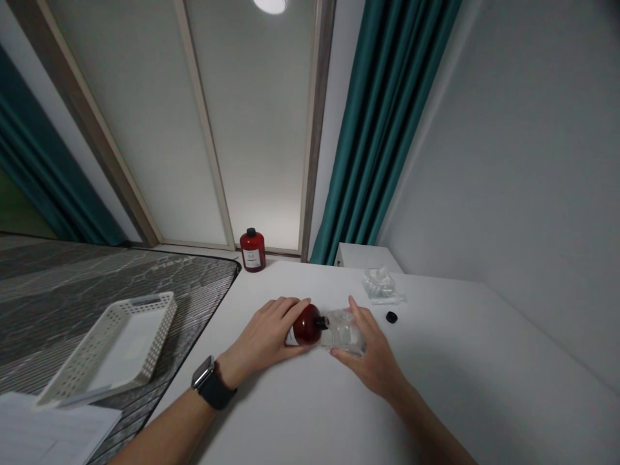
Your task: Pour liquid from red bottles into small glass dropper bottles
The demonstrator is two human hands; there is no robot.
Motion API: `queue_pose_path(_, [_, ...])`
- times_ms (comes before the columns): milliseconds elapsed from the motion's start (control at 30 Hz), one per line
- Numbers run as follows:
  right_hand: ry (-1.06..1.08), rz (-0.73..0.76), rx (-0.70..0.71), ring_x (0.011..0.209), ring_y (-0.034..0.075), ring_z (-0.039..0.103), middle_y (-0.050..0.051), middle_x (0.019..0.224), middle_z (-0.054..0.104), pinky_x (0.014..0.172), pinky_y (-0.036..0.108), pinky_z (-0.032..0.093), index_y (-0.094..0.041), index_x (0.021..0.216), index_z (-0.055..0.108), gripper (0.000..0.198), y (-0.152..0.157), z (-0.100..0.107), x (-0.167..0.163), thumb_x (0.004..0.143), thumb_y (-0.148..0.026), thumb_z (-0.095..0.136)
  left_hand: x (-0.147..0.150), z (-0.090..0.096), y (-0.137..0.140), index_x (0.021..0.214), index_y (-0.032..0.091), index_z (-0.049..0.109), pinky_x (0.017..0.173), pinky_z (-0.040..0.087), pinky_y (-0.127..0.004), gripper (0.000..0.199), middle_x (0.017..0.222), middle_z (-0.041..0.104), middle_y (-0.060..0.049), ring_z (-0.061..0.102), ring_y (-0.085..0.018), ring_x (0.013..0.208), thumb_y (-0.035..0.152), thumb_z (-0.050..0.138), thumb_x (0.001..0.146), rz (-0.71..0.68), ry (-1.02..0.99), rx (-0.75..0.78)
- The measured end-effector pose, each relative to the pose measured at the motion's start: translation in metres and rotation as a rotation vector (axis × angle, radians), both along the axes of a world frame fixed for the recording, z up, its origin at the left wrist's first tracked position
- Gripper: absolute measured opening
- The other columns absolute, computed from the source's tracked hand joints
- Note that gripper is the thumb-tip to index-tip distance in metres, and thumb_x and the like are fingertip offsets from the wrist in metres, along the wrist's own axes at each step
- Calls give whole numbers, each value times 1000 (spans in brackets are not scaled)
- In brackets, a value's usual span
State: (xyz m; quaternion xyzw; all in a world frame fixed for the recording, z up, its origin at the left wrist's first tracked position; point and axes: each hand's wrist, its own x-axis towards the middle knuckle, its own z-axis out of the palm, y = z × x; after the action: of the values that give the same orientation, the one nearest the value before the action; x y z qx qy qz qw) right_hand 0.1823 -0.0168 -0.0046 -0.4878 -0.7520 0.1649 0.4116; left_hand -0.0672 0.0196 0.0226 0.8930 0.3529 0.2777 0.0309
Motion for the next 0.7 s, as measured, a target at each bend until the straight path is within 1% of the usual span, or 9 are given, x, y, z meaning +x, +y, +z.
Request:
queue_pose_path(200, [-13, -9, 105, 119, 29, 56, 10, 126, 51, 103, 46, 49, -33, 156, 20, 100, -1, 0, 1, 75, -24, 78, 1, -2, -2, 144, 23, 38, 92, 52, -46, 72, 126, 61, -14, 62, -31, 110, 46, 70, 84, 14, -23, 1])
queue_pose_path(333, [-15, -18, 159, 118, 29, 56, 10, 127, 51, 103, 47, 49, -33, 156, 22, 97, -2, 1, 0, 76, -24, 78, 1, -3, -2, 144, 23, 38, 92, 53, -45, 76, 127, 61, -14, 62, -31, 110, 47, 71, 81, 12, -67, -19])
queue_pose_path(467, [16, -30, 166, 119, 30, 57, 11, 129, 54, 103, 47, 49, -30, 151, 33, 87, -2, 3, -1, 76, -27, 77, 1, -7, -2, 144, 23, 37, 91, 53, -45, 76, 126, 61, -14, 62, -31, 110, 48, 71, 81, 29, -84, -17])
queue_pose_path(567, [56, -62, 151, 118, 31, 58, 12, 129, 56, 102, 48, 50, -26, 145, 41, 81, -1, 4, -1, 73, -29, 79, 3, -10, -3, 145, 23, 36, 91, 53, -46, 77, 127, 60, -15, 61, -32, 111, 48, 72, 81, 44, -93, -7])
queue_pose_path(700, [47, -75, 192, 119, 32, 58, 13, 129, 58, 101, 48, 51, -25, 141, 45, 77, -1, 5, 0, 72, -30, 80, 5, -11, -3, 145, 23, 35, 92, 53, -46, 78, 127, 59, -15, 60, -32, 112, 47, 73, 81, 52, -102, -9])
